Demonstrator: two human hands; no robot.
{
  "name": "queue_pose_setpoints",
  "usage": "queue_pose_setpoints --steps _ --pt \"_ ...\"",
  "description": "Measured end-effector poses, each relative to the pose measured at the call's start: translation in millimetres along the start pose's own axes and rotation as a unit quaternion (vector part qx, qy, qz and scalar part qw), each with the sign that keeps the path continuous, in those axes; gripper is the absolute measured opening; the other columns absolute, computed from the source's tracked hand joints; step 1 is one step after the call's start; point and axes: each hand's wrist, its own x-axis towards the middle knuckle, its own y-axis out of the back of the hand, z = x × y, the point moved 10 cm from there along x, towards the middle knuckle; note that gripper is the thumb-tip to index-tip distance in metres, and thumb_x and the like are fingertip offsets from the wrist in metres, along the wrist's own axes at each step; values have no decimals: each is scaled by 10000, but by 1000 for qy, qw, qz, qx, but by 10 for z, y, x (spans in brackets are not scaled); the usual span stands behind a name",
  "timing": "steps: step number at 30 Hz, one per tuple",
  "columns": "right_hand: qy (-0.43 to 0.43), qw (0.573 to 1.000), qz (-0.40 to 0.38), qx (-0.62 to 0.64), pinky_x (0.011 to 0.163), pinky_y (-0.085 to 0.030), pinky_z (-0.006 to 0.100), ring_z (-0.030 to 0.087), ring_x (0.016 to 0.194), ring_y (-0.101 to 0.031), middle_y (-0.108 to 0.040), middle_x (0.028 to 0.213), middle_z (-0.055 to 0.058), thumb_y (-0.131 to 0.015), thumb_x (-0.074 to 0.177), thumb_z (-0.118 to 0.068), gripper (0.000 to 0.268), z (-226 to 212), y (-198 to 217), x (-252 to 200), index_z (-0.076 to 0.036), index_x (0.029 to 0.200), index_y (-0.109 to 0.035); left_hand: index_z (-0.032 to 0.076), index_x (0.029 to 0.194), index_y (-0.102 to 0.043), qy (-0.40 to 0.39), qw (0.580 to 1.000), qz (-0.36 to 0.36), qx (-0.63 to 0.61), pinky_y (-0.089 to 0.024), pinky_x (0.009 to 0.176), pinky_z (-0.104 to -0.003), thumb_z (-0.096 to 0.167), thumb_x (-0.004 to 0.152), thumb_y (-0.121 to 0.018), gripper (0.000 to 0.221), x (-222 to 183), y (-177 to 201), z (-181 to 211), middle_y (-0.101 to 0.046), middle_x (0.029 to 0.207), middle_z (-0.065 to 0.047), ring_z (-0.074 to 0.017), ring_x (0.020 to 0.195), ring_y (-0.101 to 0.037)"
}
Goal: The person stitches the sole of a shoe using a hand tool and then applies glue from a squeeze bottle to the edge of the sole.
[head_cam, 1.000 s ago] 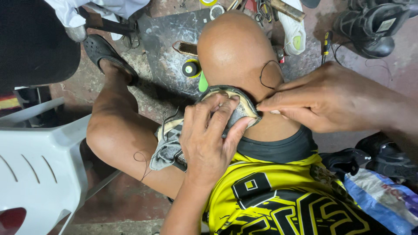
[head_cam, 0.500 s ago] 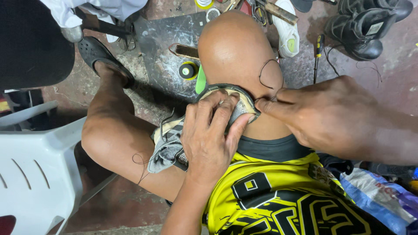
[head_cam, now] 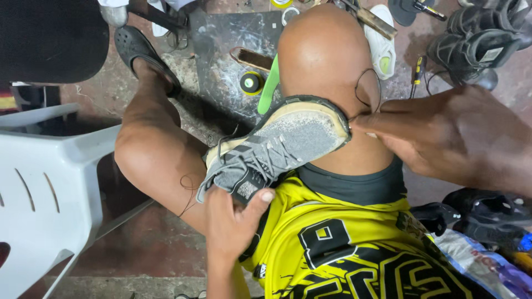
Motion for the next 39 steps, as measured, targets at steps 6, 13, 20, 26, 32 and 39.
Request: queue_pose_setpoints --steps 6,13,20,26,32,39 --pt "8 1000 2 19 512 -574 411 277 604 -726 -788 855 82 -720 804 -152 344 7 -33 20 -155 1145 -762 -79 1409 -531 52 749 -189 -633 -471 1125 -474 304 851 -867 755 635 -521 -731 -658 1341 -186 -322 1248 -628" --pt "-12 998 2 -60 508 -549 421 268 659 -729 -778 877 46 -730 822 -190 323 -110 -30 -128 -151 1142 -753 -97 1464 -508 52 827 -201 -523 -443 1058 -428 94 702 -895 876 365 -330 -499 -648 1351 -195 -319 1222 -601" --pt "-10 1000 18 -14 483 -536 422 289 632 -720 -739 821 68 -716 792 -118 285 -105 -23 -10 -81 1075 -729 -6 1410 -569 134 916 -174 -336 -482 1125 -423 22 627 -898 850 406 -325 -84 -657 1341 -117 -259 1266 -614" --pt "-23 999 17 -22 498 -538 444 299 611 -707 -741 794 61 -733 806 -146 268 -141 36 65 -88 1068 -728 -29 1337 -629 152 844 -186 -479 -518 1068 -428 -61 712 -848 663 628 -602 -167 -696 1252 -134 -272 1164 -669" --pt "-41 998 10 -40 519 -537 476 319 624 -710 -749 763 70 -718 816 -152 258 -162 45 54 -98 1068 -721 -34 1368 -607 147 828 -226 -491 -512 1017 -453 -54 683 -855 729 578 -714 -176 -694 1252 -156 -290 1161 -662" --pt "-64 996 -20 -59 528 -543 484 331 651 -714 -740 747 71 -695 857 -168 164 -146 -7 59 -95 1004 -701 -39 1422 -567 89 826 -240 -502 -452 1182 -440 -44 681 -864 798 594 -713 45 -655 1362 -156 -285 1301 -617"
